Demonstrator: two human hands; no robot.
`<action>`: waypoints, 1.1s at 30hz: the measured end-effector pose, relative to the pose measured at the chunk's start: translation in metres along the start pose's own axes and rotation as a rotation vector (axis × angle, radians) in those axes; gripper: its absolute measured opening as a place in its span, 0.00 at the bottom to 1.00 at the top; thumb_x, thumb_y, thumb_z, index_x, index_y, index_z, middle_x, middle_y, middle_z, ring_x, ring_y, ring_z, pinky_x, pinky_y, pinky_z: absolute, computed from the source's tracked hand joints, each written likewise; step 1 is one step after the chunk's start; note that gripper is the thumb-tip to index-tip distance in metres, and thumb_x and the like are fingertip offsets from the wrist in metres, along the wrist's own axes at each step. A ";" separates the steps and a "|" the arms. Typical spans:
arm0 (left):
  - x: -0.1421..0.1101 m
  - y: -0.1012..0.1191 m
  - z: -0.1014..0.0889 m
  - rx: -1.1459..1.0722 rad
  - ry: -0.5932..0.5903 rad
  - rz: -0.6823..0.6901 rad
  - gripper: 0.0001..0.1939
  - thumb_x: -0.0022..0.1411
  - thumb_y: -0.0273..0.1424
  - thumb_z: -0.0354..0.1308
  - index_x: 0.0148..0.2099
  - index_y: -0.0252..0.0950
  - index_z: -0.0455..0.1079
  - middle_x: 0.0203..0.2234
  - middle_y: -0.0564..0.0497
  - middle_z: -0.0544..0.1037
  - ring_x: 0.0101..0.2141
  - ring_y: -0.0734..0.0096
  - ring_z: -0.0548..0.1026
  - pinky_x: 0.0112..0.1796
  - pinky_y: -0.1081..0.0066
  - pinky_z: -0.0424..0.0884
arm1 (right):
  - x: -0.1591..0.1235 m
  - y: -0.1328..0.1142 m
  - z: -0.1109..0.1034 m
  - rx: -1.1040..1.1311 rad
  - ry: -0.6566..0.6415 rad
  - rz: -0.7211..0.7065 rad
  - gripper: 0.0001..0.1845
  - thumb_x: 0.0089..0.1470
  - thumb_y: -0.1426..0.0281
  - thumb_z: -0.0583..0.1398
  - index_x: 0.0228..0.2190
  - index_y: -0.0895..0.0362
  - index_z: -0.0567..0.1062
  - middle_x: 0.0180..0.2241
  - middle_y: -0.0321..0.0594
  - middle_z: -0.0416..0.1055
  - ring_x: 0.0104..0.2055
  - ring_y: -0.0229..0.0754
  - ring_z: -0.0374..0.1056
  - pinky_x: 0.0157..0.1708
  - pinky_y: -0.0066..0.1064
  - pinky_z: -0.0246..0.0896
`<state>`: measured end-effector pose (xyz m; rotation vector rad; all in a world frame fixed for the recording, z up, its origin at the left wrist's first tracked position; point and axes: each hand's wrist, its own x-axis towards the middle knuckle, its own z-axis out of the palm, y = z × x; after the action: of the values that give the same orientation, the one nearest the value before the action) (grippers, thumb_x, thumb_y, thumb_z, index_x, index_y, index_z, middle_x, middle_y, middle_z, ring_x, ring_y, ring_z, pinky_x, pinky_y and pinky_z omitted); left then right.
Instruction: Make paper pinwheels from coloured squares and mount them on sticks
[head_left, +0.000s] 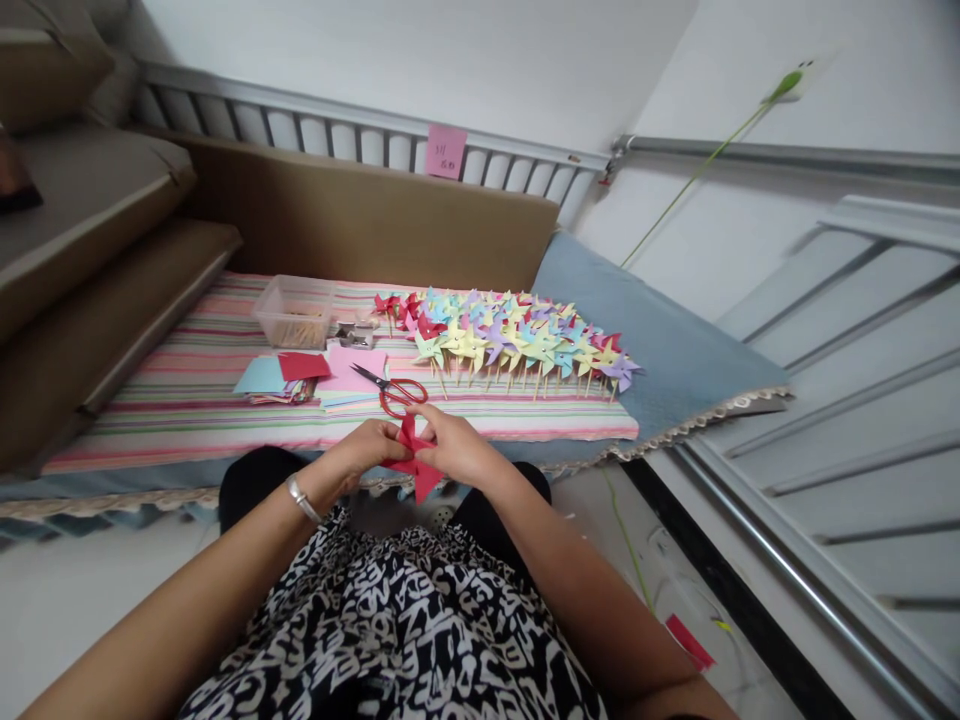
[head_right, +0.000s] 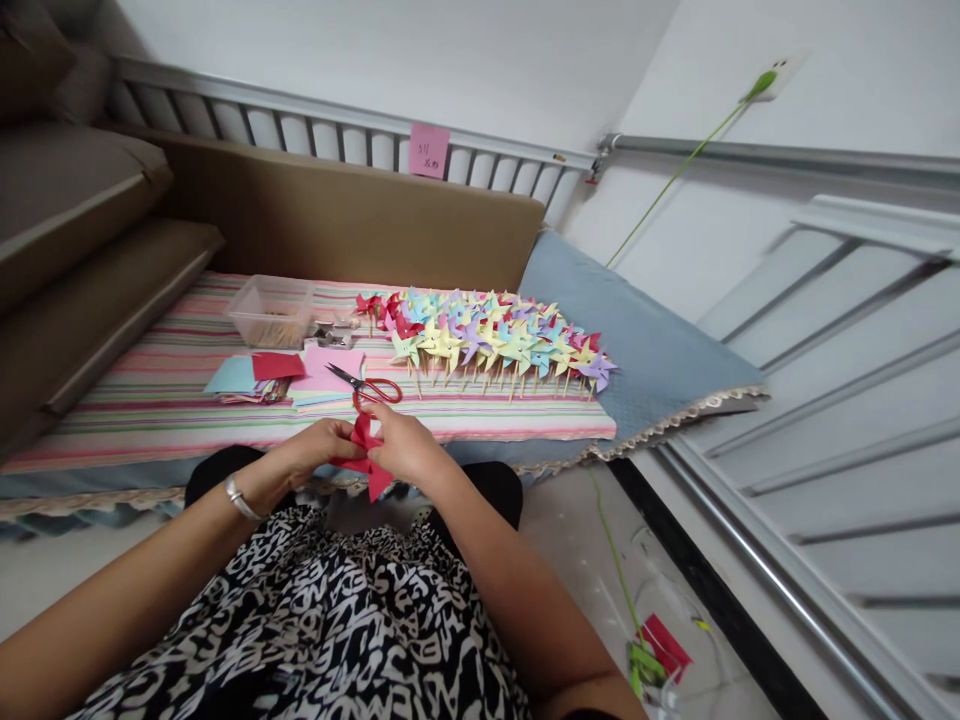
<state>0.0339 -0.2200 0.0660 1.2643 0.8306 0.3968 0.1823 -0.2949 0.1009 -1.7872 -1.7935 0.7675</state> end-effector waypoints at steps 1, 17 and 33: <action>0.000 0.001 0.001 -0.001 -0.006 0.004 0.03 0.35 0.23 0.63 0.19 0.33 0.72 0.14 0.53 0.72 0.18 0.75 0.66 0.24 0.74 0.61 | 0.000 0.000 0.001 0.005 0.015 0.005 0.36 0.43 0.80 0.60 0.55 0.52 0.64 0.27 0.35 0.71 0.26 0.37 0.63 0.27 0.28 0.56; 0.001 0.003 0.004 -0.281 0.126 0.113 0.19 0.43 0.33 0.69 0.41 0.35 0.75 0.35 0.45 0.79 0.34 0.65 0.76 0.37 0.68 0.68 | 0.018 0.035 0.012 0.807 0.180 0.225 0.43 0.38 0.78 0.63 0.57 0.51 0.58 0.20 0.27 0.68 0.19 0.35 0.63 0.19 0.25 0.55; 0.044 -0.005 0.014 -0.568 0.119 0.141 0.13 0.41 0.29 0.71 0.32 0.31 0.77 0.27 0.46 0.81 0.28 0.67 0.76 0.37 0.70 0.70 | 0.051 0.038 0.027 0.952 0.443 0.238 0.41 0.39 0.75 0.63 0.56 0.53 0.58 0.20 0.26 0.66 0.21 0.35 0.62 0.23 0.26 0.57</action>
<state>0.0723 -0.2006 0.0481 0.7740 0.6634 0.7674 0.1898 -0.2456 0.0530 -1.3476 -0.7160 0.9894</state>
